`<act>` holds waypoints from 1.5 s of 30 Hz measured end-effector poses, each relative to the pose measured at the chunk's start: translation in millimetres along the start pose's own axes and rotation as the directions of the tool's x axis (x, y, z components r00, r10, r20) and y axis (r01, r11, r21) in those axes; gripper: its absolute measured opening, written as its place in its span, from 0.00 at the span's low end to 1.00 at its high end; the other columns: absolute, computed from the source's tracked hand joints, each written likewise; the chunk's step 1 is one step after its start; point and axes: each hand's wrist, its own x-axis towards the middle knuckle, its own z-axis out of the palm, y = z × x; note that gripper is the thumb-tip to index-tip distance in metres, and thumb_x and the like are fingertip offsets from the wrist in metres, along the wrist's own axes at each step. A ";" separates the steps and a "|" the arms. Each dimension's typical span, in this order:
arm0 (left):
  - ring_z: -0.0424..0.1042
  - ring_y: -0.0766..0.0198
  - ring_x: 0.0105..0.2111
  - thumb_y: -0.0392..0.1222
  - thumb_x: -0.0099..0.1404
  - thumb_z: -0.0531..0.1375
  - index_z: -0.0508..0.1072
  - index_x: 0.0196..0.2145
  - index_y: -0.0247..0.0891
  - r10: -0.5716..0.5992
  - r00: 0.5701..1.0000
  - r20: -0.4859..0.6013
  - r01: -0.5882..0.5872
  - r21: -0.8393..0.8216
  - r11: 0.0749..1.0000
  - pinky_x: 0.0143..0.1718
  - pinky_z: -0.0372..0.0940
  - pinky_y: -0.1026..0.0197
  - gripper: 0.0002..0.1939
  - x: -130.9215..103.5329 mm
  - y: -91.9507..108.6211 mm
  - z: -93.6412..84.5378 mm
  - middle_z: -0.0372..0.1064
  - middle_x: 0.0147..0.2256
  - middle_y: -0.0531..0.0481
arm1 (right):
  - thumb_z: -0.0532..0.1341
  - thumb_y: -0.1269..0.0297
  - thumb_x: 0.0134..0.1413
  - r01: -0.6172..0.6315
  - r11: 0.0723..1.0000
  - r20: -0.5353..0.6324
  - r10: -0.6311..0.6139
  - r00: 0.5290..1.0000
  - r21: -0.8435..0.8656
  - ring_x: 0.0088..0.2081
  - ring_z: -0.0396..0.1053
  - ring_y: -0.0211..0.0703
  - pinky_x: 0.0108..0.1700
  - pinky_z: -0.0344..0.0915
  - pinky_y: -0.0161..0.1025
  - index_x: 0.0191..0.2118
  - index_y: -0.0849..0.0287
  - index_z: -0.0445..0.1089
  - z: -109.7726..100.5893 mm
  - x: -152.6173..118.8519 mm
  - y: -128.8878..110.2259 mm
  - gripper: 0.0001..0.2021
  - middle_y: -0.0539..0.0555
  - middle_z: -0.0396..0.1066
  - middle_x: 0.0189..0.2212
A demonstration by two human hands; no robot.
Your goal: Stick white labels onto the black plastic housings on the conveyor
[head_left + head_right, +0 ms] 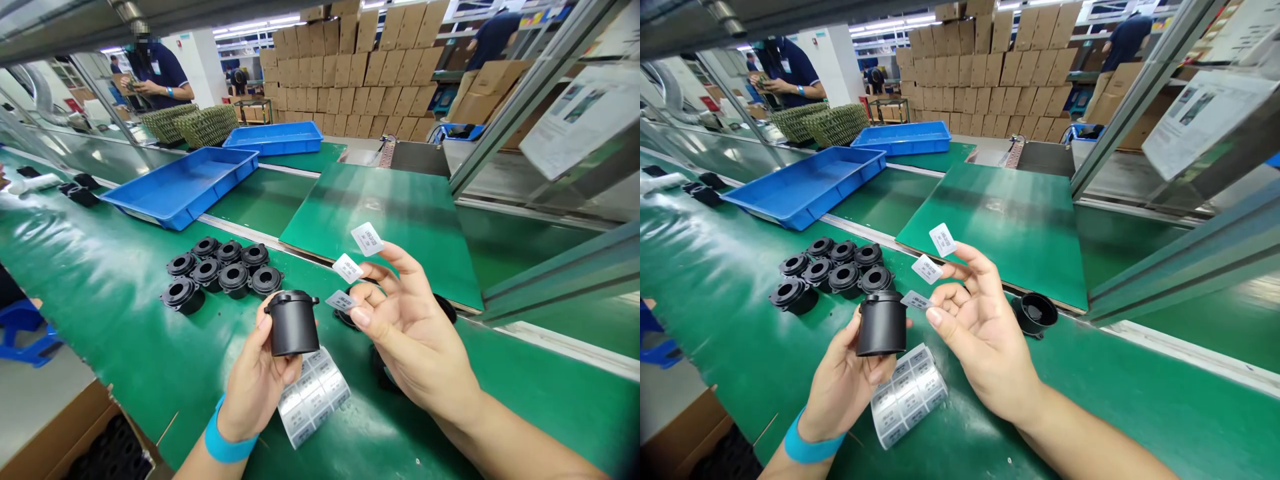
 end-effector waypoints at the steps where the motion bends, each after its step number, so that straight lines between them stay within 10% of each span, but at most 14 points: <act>1: 0.59 0.74 0.20 0.61 0.71 0.64 0.60 0.69 0.42 0.006 1.000 -0.009 -0.006 0.020 1.000 0.24 0.56 0.67 0.37 -0.3 -0.2 -0.3 0.77 0.42 0.44 | 0.71 0.74 0.65 -0.018 1.000 0.003 0.018 1.000 0.015 0.42 0.70 0.33 0.50 0.73 0.29 0.64 0.35 0.69 -0.8 0.6 0.8 0.30 0.48 0.67 0.51; 17: 0.63 0.69 0.29 0.63 0.71 0.63 0.67 0.64 0.54 0.172 0.979 -0.109 -0.144 0.226 0.963 0.27 0.62 0.68 0.29 -1.7 -8.2 -0.5 0.71 0.51 0.50 | 0.72 0.73 0.64 -0.163 0.987 0.112 0.164 0.980 -0.011 0.49 0.67 0.41 0.46 0.75 0.32 0.65 0.33 0.69 1.1 -1.9 6.6 0.31 0.51 0.63 0.60; 26: 0.71 0.46 0.59 0.65 0.73 0.59 0.60 0.69 0.54 0.203 0.977 -0.072 -0.166 0.349 0.922 0.55 0.70 0.49 0.33 -6.6 -16.0 -4.5 0.65 0.64 0.46 | 0.71 0.74 0.64 -0.241 0.966 0.125 0.252 0.960 -0.097 0.61 0.61 0.49 0.46 0.75 0.37 0.67 0.30 0.63 5.6 -18.0 19.3 0.36 0.51 0.53 0.68; 37: 0.70 0.50 0.59 0.62 0.75 0.59 0.62 0.67 0.54 0.240 0.969 -0.060 -0.204 0.355 0.912 0.54 0.68 0.55 0.28 -6.0 -14.4 -4.7 0.67 0.63 0.48 | 0.69 0.75 0.66 -0.207 0.970 0.172 0.228 0.958 -0.131 0.45 0.69 0.41 0.45 0.76 0.38 0.69 0.28 0.59 5.8 -20.1 22.1 0.38 0.52 0.60 0.60; 45: 0.68 0.50 0.62 0.63 0.74 0.59 0.64 0.66 0.55 0.249 0.967 -0.055 -0.214 0.358 0.909 0.56 0.67 0.55 0.28 -5.2 -13.0 -5.4 0.66 0.64 0.49 | 0.69 0.78 0.64 -0.187 0.972 0.180 0.211 0.961 -0.143 0.50 0.69 0.41 0.45 0.77 0.34 0.68 0.28 0.59 7.0 -18.2 22.8 0.39 0.52 0.61 0.59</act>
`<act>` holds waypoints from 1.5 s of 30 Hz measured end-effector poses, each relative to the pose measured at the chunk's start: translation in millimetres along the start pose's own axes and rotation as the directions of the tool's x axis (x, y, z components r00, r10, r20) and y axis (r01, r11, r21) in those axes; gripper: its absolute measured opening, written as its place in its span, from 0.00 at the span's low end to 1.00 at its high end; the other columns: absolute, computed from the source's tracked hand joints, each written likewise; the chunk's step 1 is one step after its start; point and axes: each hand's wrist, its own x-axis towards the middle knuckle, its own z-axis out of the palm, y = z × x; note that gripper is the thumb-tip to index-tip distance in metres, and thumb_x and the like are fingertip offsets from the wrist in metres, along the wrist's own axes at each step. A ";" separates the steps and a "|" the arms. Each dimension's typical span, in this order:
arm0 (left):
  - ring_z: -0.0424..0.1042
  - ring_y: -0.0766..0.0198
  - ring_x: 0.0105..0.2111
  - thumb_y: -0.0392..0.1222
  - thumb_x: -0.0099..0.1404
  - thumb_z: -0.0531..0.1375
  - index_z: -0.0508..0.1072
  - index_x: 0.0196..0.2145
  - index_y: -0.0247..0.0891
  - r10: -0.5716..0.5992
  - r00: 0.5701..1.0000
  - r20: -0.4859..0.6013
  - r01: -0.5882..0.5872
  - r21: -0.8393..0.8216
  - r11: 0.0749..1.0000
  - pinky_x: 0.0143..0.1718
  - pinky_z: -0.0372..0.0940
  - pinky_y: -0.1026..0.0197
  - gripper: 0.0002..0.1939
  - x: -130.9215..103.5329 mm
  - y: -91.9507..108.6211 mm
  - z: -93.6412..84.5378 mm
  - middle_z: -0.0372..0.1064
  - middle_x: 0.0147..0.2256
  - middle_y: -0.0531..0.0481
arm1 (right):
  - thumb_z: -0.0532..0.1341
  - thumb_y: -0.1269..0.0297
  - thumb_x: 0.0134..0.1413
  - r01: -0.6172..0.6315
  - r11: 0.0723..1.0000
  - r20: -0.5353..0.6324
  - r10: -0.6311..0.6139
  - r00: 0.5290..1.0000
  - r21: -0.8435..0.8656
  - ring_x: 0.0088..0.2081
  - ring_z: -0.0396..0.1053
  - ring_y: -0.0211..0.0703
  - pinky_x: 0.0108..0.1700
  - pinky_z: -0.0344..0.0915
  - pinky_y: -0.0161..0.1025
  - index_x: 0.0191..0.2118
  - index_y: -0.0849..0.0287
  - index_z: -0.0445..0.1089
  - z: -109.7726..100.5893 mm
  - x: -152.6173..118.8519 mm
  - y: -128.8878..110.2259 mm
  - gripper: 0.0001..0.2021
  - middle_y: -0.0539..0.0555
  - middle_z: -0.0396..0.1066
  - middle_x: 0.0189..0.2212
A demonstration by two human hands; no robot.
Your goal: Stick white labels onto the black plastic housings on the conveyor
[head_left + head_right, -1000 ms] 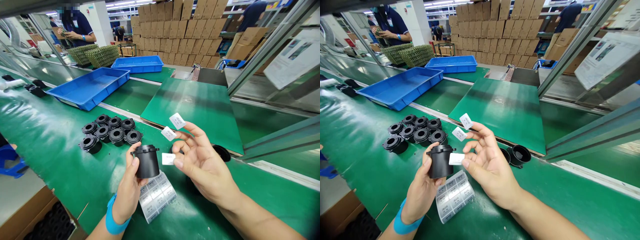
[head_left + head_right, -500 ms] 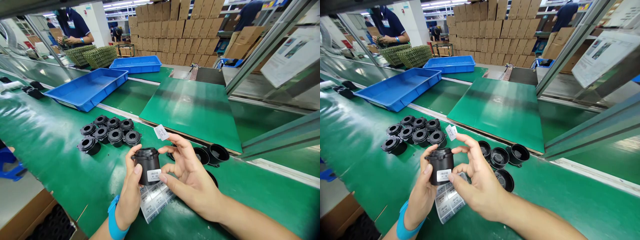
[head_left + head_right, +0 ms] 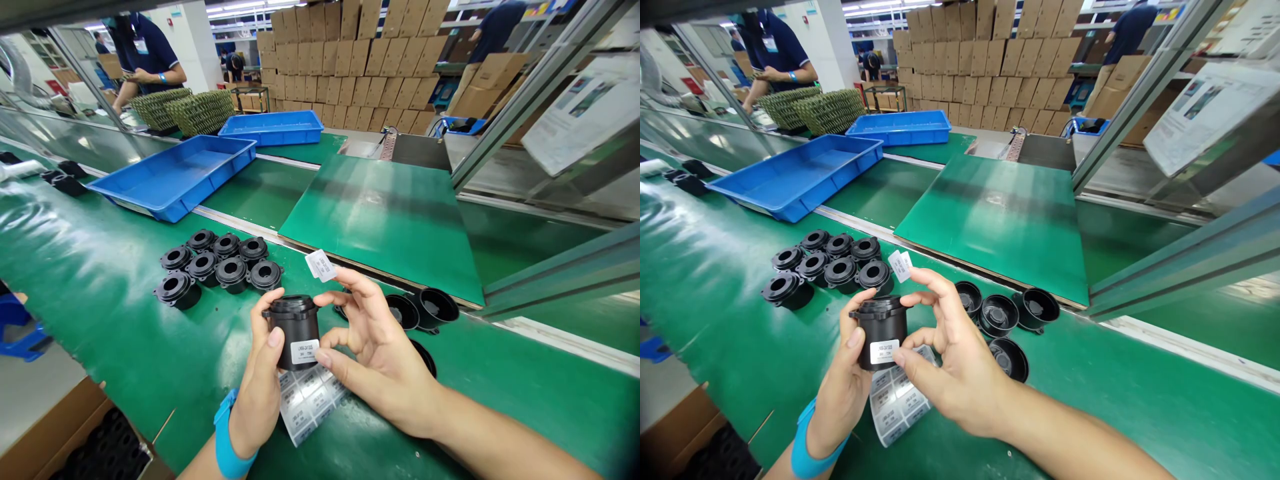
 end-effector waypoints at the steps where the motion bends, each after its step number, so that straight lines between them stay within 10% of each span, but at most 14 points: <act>1: 0.68 0.50 0.62 0.63 0.74 0.59 0.64 0.66 0.55 -0.001 1.000 0.001 0.001 0.000 1.000 0.55 0.67 0.56 0.28 0.3 -0.2 0.0 0.66 0.63 0.49 | 0.69 0.78 0.64 -0.005 1.000 0.004 0.005 1.000 -0.001 0.47 0.70 0.39 0.45 0.77 0.34 0.68 0.27 0.59 0.2 0.1 -0.2 0.39 0.51 0.62 0.59; 16: 0.69 0.47 0.60 0.62 0.74 0.59 0.64 0.67 0.53 -0.008 1.000 0.001 0.008 0.015 1.000 0.52 0.69 0.54 0.28 0.3 0.4 -0.4 0.66 0.63 0.46 | 0.70 0.76 0.62 0.004 0.999 0.011 -0.003 1.000 -0.043 0.63 0.60 0.51 0.45 0.78 0.37 0.67 0.34 0.61 -0.9 3.6 -3.3 0.37 0.55 0.61 0.59; 24: 0.68 0.48 0.61 0.62 0.73 0.60 0.66 0.65 0.53 -0.021 1.000 -0.013 0.021 -0.012 1.000 0.53 0.70 0.55 0.28 0.6 1.3 -0.3 0.67 0.62 0.47 | 0.72 0.75 0.64 -0.054 0.996 0.081 0.048 0.996 0.076 0.37 0.71 0.33 0.43 0.77 0.34 0.67 0.28 0.61 -5.6 4.8 -0.7 0.38 0.50 0.62 0.56; 33: 0.72 0.49 0.54 0.63 0.73 0.60 0.67 0.65 0.52 0.000 1.000 -0.002 0.000 0.026 1.000 0.50 0.69 0.53 0.28 0.3 1.3 -1.1 0.67 0.60 0.47 | 0.72 0.76 0.64 0.004 1.000 0.079 -0.004 0.997 0.003 0.65 0.60 0.46 0.46 0.78 0.32 0.67 0.31 0.61 -5.0 6.9 0.0 0.37 0.53 0.61 0.59; 45: 0.68 0.43 0.60 0.65 0.73 0.59 0.63 0.66 0.51 0.031 0.998 0.046 -0.034 0.062 0.998 0.62 0.64 0.45 0.30 1.8 -0.5 -3.4 0.64 0.62 0.45 | 0.73 0.74 0.61 -0.009 0.999 0.059 0.011 0.998 -0.039 0.58 0.67 0.49 0.46 0.80 0.38 0.68 0.36 0.60 -6.1 7.0 -0.5 0.37 0.55 0.62 0.56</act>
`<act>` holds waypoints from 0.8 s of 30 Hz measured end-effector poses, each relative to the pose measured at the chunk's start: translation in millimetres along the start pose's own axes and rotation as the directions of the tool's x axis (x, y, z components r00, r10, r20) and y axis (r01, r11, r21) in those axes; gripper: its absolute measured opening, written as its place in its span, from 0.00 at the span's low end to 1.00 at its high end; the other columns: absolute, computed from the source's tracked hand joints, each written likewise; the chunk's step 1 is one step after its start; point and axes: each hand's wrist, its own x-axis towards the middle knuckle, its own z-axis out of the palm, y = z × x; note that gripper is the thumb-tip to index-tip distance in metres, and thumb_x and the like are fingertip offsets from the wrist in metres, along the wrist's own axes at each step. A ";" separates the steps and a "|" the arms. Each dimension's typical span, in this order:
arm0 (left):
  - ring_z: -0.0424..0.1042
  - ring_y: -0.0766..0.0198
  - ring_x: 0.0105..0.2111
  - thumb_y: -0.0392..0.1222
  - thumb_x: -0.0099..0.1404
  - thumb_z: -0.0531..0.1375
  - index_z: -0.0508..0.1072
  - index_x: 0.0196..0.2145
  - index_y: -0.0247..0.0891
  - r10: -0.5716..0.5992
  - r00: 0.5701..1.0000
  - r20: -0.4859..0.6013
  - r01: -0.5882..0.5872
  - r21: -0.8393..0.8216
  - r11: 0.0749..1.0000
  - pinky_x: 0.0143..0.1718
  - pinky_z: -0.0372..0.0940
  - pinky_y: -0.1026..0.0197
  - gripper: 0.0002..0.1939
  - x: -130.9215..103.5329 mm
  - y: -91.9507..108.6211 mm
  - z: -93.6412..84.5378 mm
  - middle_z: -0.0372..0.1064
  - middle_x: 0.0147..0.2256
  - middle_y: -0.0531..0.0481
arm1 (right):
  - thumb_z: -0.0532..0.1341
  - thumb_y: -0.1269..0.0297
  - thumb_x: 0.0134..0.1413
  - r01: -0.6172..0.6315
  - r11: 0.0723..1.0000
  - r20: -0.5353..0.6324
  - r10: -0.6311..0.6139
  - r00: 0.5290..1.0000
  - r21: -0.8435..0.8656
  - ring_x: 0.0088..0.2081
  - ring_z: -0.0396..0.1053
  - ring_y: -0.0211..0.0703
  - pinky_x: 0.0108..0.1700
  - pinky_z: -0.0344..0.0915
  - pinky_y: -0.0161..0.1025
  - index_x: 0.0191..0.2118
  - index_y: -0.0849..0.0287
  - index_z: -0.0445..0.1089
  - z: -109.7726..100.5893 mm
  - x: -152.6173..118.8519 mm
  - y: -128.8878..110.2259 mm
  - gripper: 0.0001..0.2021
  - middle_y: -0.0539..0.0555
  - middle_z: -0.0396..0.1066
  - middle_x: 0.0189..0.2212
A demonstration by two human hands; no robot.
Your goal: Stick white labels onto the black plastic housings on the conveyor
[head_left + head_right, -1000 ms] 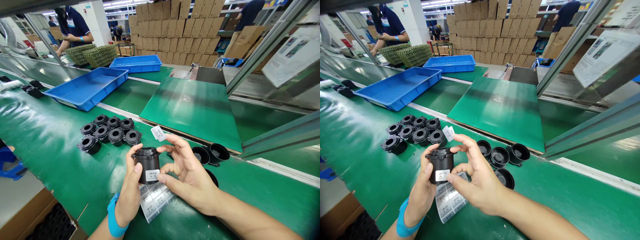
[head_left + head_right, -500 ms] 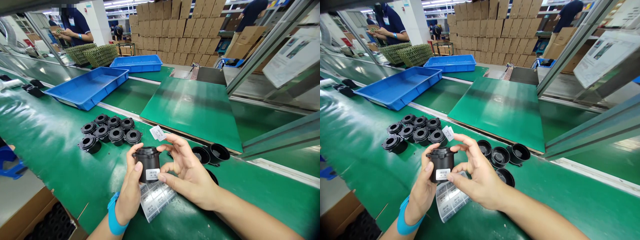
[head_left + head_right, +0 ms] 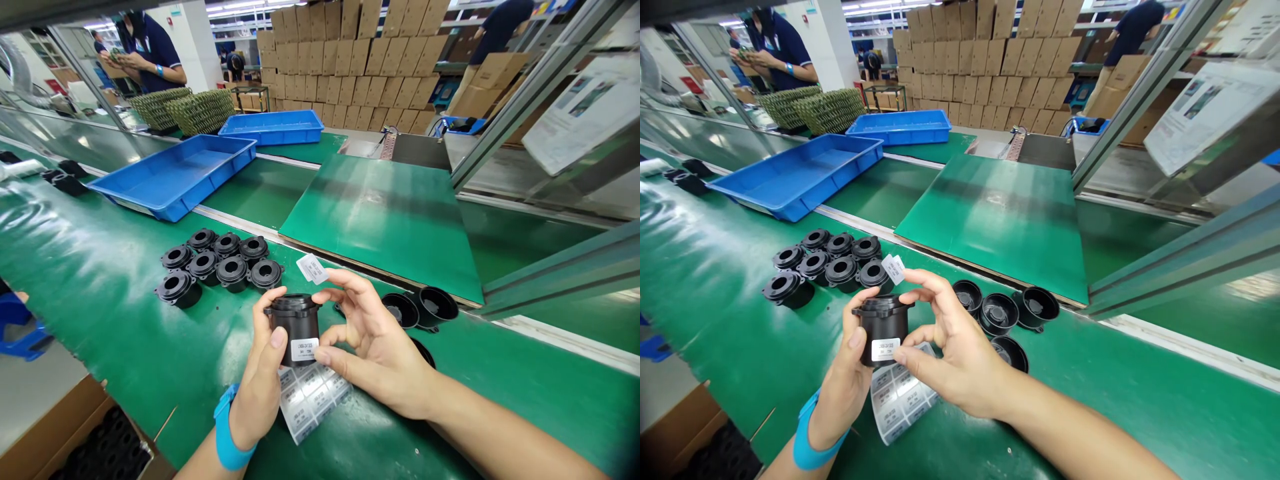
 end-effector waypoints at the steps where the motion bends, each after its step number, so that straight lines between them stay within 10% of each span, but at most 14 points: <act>1: 0.68 0.42 0.61 0.66 0.73 0.59 0.63 0.66 0.51 0.012 1.000 0.005 -0.012 0.005 1.000 0.63 0.63 0.44 0.31 0.0 -0.2 -0.2 0.65 0.62 0.44 | 0.73 0.74 0.61 -0.001 1.000 0.008 0.001 1.000 0.004 0.56 0.68 0.46 0.46 0.79 0.37 0.68 0.35 0.60 -0.4 -0.3 0.2 0.38 0.54 0.62 0.56; 16: 0.74 0.52 0.51 0.56 0.71 0.66 0.60 0.68 0.50 0.083 0.997 0.003 -0.083 0.077 0.994 0.52 0.69 0.53 0.33 -0.8 0.5 3.1 0.69 0.58 0.45 | 0.72 0.76 0.62 0.066 0.996 0.006 -0.066 0.998 -0.061 0.65 0.61 0.48 0.45 0.79 0.33 0.67 0.32 0.62 1.4 -1.7 -2.1 0.38 0.53 0.58 0.63; 24: 0.70 0.46 0.61 0.56 0.75 0.61 0.56 0.71 0.51 0.126 0.986 0.107 -0.128 0.013 0.992 0.62 0.67 0.46 0.33 2.3 -7.6 -9.2 0.63 0.66 0.43 | 0.73 0.74 0.58 0.429 0.745 0.160 -0.408 0.899 -0.511 0.75 0.50 0.64 0.72 0.63 0.65 0.78 0.36 0.44 -5.4 1.5 14.9 0.53 0.58 0.47 0.75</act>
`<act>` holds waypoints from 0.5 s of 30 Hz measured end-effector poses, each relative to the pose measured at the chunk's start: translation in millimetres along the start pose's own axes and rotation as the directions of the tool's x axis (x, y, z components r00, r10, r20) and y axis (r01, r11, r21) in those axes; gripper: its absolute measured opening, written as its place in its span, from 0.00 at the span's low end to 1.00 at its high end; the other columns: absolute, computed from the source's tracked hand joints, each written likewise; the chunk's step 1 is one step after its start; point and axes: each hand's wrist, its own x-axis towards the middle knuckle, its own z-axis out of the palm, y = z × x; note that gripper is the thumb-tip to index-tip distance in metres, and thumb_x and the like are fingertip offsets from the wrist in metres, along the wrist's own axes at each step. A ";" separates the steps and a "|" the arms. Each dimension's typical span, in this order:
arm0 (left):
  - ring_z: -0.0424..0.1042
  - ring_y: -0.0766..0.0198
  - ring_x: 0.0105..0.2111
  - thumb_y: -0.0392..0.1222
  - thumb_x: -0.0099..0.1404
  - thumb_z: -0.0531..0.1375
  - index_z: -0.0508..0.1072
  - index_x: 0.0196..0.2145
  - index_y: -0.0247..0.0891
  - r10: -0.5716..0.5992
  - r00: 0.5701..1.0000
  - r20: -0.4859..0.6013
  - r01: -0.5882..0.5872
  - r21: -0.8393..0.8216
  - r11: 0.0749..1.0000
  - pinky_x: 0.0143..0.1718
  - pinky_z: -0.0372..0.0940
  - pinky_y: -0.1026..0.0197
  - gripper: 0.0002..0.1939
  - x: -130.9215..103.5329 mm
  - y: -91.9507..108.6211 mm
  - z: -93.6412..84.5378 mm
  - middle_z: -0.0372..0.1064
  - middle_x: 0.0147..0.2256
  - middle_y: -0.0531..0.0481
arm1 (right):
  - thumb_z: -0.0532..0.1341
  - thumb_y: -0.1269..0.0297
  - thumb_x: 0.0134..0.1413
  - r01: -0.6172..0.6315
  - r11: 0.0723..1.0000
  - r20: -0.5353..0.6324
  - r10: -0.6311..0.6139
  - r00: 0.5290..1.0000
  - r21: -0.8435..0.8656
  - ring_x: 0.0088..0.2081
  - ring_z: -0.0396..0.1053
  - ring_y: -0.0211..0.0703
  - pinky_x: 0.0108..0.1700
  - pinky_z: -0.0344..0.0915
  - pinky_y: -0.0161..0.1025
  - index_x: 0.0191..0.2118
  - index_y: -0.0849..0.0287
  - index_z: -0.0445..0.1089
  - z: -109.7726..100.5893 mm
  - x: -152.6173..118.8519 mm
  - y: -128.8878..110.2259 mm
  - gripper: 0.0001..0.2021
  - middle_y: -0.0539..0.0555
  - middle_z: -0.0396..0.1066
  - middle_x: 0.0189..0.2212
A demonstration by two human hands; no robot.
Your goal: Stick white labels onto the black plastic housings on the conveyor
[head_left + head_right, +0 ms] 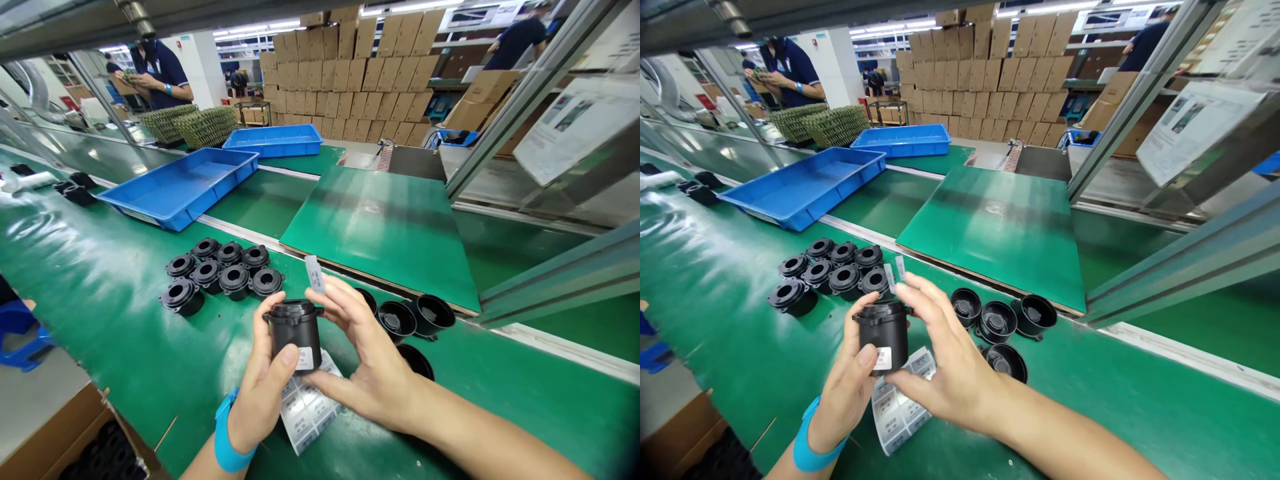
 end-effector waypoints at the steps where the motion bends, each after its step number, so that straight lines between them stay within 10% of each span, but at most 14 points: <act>1: 0.70 0.45 0.61 0.56 0.74 0.61 0.56 0.71 0.51 -0.006 1.000 0.018 0.006 0.009 1.000 0.61 0.68 0.46 0.33 0.0 -0.4 0.2 0.64 0.66 0.42 | 0.69 0.77 0.60 0.039 0.998 -0.003 -0.039 0.999 -0.045 0.75 0.53 0.64 0.72 0.64 0.66 0.79 0.39 0.43 1.5 -0.2 2.4 0.51 0.60 0.49 0.74; 8: 0.74 0.45 0.58 0.51 0.64 0.71 0.59 0.67 0.46 0.062 0.998 -0.017 -0.055 0.270 0.961 0.56 0.71 0.48 0.40 0.9 -9.1 10.8 0.69 0.62 0.40 | 0.65 0.78 0.66 0.216 0.938 -0.068 -0.243 0.968 -0.272 0.64 0.69 0.60 0.61 0.78 0.56 0.80 0.40 0.44 14.4 -4.4 11.7 0.46 0.63 0.56 0.67; 15: 0.73 0.45 0.61 0.58 0.73 0.63 0.58 0.71 0.46 0.040 0.999 -0.002 -0.031 0.586 0.810 0.60 0.68 0.45 0.35 15.6 7.7 -14.7 0.71 0.63 0.40 | 0.79 0.56 0.58 0.000 0.983 -0.145 -0.027 0.989 -0.185 0.65 0.68 0.66 0.68 0.68 0.68 0.79 0.34 0.38 -24.1 11.1 -9.0 0.58 0.60 0.43 0.76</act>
